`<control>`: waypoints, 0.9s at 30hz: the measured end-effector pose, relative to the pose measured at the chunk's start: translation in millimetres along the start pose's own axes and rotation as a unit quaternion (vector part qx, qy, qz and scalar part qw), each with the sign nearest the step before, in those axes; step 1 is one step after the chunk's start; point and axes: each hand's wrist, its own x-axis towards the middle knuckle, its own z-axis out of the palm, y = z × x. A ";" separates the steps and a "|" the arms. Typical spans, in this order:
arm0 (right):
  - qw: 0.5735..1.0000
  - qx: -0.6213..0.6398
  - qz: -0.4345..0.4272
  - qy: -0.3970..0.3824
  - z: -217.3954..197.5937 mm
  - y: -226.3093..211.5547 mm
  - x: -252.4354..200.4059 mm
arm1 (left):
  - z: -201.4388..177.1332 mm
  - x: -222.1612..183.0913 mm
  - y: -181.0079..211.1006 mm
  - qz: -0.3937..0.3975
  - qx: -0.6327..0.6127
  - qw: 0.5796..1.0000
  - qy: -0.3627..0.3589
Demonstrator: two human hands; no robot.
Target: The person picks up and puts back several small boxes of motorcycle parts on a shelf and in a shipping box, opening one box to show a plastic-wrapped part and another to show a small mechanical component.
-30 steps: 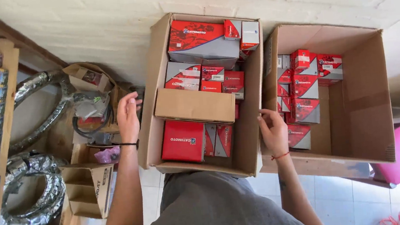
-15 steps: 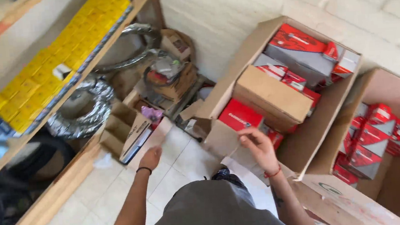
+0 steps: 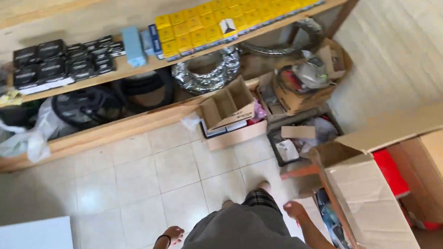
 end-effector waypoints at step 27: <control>0.977 0.005 -0.156 -0.146 -17.5 -544.3 208.6 | -390.5 -192.7 403.6 0.670 -0.056 0.695 0.255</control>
